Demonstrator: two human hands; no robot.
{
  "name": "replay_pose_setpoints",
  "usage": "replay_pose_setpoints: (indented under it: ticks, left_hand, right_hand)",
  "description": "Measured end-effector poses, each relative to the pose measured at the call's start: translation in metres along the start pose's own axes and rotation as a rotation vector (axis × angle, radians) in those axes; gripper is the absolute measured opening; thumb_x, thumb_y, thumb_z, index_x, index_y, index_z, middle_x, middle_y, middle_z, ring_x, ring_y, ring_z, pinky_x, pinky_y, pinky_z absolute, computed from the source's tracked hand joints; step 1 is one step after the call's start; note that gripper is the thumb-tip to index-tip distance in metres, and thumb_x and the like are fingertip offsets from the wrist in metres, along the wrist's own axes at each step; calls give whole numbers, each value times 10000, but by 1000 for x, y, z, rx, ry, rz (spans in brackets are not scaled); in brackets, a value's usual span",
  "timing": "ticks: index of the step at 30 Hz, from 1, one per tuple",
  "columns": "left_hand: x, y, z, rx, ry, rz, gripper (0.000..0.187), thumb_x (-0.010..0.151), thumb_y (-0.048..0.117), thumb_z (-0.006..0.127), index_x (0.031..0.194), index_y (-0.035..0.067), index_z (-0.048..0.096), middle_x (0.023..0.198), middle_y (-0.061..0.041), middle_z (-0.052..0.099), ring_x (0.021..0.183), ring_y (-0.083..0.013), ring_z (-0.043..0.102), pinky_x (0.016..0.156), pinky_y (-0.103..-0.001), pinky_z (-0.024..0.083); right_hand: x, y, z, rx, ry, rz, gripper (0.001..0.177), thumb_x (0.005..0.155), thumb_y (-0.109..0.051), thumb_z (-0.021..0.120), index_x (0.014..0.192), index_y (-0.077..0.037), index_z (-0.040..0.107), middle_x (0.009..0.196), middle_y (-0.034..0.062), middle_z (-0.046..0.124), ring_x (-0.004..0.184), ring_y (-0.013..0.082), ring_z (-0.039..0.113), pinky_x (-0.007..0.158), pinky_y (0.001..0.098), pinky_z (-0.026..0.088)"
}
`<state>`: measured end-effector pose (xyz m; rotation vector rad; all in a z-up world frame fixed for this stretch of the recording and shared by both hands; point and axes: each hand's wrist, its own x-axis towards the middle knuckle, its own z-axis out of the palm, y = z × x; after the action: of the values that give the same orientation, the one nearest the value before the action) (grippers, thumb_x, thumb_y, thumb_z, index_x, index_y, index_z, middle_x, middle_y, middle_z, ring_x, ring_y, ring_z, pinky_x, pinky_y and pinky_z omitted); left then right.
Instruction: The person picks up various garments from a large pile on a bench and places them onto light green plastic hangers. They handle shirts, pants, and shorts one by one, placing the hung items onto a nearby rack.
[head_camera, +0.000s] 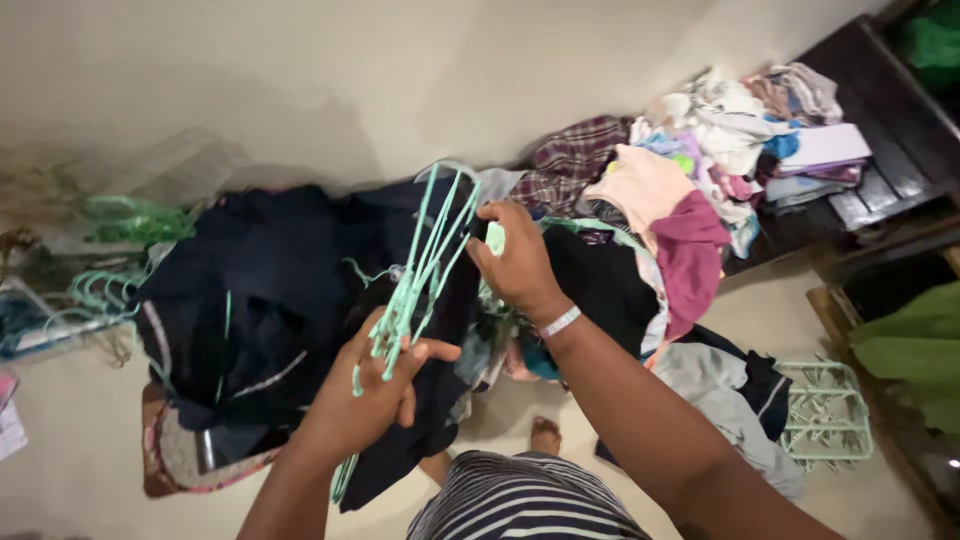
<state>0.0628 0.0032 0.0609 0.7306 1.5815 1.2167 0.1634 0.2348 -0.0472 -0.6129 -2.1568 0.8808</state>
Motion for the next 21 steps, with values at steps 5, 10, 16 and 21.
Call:
replay_pose_setpoints:
  ticks: [5,10,16,21]
  left_hand:
    - [6,11,12,-21,-100,91,348,991,180,553,1289,36,447,1010,-144,807,400,-77,498,385,-226,413]
    - [13,18,22,83,-32,93,397,955,169,567,1323,71,453,956,-122,806,372,-97,473,359,-257,403]
    - [25,30,26,361,45,250,299,974,167,582,1250,55,551,819,-57,798,433,-102,503,422,-277,425]
    - [33,23,31,263,-4,247,277,1035,169,583,1251,12,657,765,-94,662,583,-116,507,526,-294,429]
  right_hand:
    - [1,-1,-22,-171,-47,-245,755,738,-255,899,1304,97,545,1347,384,482,1266,529,459,1027,512,404]
    - [8,-7,-41,-96,92,-80,275,819,-29,667,1093,-57,663,1061,198,687,1015,409,664,881,460,548]
    - [5,16,-53,-103,308,21,286,845,25,590,1108,-52,671,918,189,692,866,393,691,749,429,554]
    - [7,78,-67,-123,562,35,191,854,32,576,1022,-51,613,904,143,717,866,280,733,798,384,571]
